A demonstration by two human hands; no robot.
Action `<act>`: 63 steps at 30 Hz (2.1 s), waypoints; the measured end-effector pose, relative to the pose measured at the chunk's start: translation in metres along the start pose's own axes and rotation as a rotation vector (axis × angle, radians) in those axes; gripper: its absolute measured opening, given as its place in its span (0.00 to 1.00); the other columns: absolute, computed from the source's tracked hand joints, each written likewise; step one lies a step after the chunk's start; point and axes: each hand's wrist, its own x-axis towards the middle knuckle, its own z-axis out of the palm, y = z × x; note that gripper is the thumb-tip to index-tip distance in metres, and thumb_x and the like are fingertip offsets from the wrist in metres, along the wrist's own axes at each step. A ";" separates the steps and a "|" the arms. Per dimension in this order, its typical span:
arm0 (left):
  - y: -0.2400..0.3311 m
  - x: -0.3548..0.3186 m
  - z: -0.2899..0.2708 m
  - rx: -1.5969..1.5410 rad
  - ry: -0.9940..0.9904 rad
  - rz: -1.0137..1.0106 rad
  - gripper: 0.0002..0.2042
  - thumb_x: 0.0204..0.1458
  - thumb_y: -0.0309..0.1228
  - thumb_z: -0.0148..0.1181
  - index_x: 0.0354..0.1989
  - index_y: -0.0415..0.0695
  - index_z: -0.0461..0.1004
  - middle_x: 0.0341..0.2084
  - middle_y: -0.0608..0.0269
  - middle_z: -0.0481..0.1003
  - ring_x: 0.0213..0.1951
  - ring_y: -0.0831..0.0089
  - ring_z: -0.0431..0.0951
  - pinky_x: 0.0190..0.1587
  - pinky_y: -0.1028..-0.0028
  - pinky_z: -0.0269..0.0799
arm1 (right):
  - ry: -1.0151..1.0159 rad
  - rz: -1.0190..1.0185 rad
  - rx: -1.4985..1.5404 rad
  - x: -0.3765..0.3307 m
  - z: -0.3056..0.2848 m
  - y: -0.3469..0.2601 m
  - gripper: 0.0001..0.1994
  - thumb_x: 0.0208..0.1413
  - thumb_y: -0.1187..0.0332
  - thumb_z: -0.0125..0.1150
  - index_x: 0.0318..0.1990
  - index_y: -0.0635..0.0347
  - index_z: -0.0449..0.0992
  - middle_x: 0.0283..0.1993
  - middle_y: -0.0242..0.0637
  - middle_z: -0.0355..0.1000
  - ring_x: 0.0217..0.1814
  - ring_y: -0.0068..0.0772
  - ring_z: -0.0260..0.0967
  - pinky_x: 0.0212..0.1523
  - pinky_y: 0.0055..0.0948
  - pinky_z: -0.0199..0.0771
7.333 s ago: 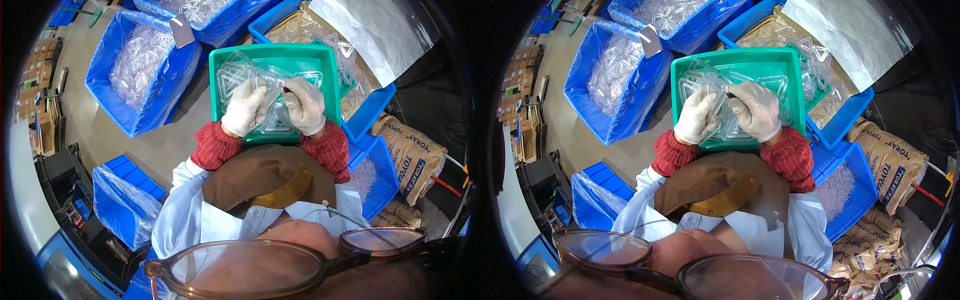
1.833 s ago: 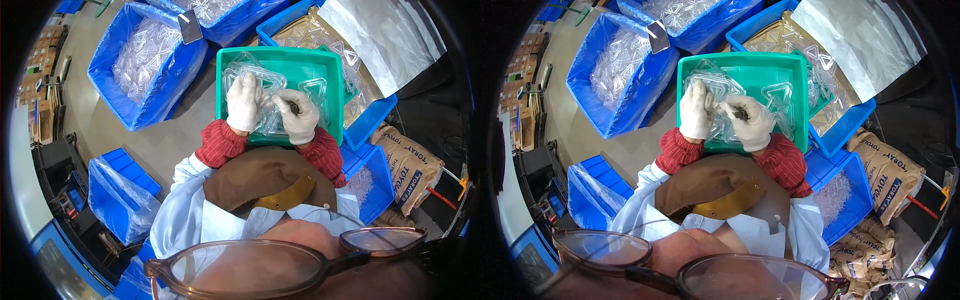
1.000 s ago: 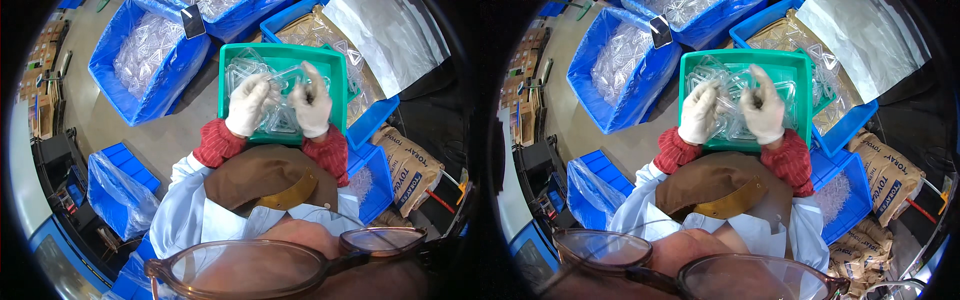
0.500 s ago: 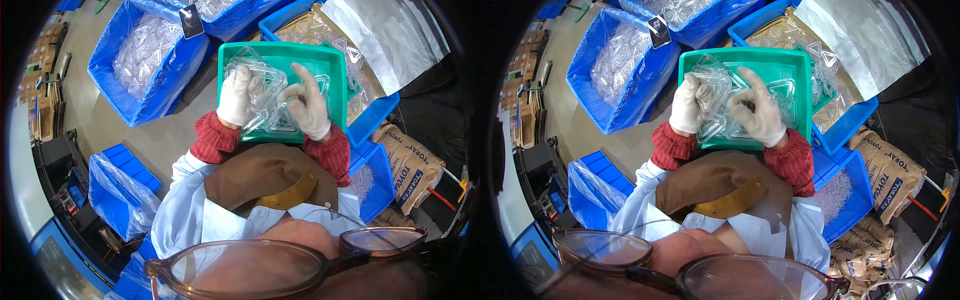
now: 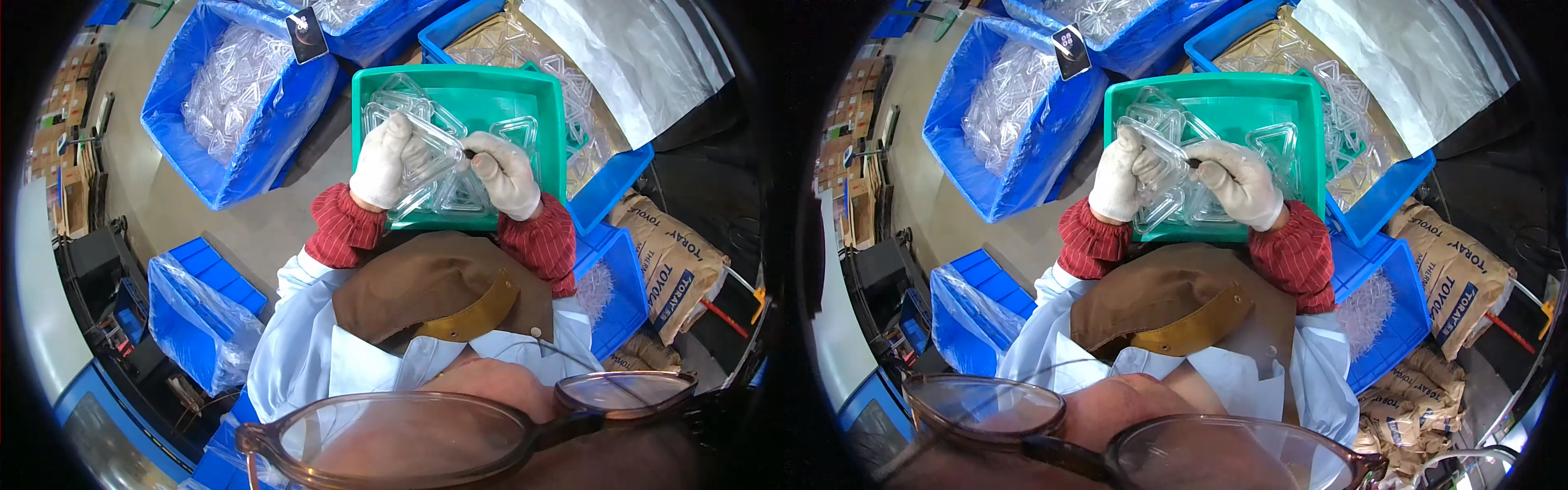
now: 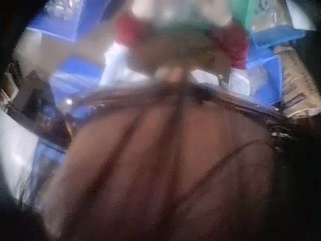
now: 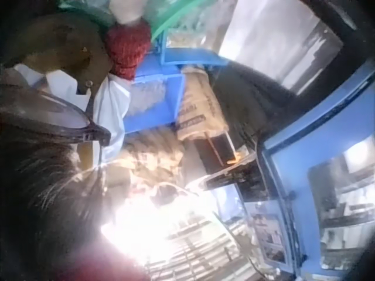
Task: The person picks up triangular plastic parts from a tray, trims their edges with a handheld deburring tool, and places the parts into storage bins.
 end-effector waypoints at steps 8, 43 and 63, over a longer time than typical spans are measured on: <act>-0.013 -0.010 0.002 0.570 -0.219 0.331 0.17 0.57 0.45 0.47 0.26 0.42 0.66 0.19 0.68 0.67 0.19 0.81 0.64 0.22 0.80 0.61 | 0.222 0.115 -0.083 0.006 0.010 0.016 0.19 0.58 0.57 0.50 0.41 0.69 0.72 0.30 0.38 0.71 0.32 0.26 0.69 0.35 0.24 0.69; 0.048 0.015 -0.165 -0.281 0.552 0.194 0.20 0.54 0.36 0.55 0.47 0.31 0.64 0.42 0.51 0.70 0.42 0.63 0.74 0.45 0.69 0.72 | 0.520 0.211 -0.493 0.064 0.004 0.031 0.07 0.45 0.69 0.64 0.29 0.58 0.73 0.24 0.35 0.72 0.25 0.24 0.71 0.28 0.22 0.69; -0.011 -0.004 0.008 0.264 0.203 0.102 0.12 0.57 0.33 0.50 0.38 0.35 0.69 0.25 0.62 0.73 0.25 0.80 0.71 0.28 0.81 0.68 | 0.427 0.419 -0.063 -0.004 0.004 -0.002 0.15 0.50 0.60 0.63 0.37 0.65 0.74 0.30 0.31 0.72 0.31 0.17 0.65 0.35 0.19 0.67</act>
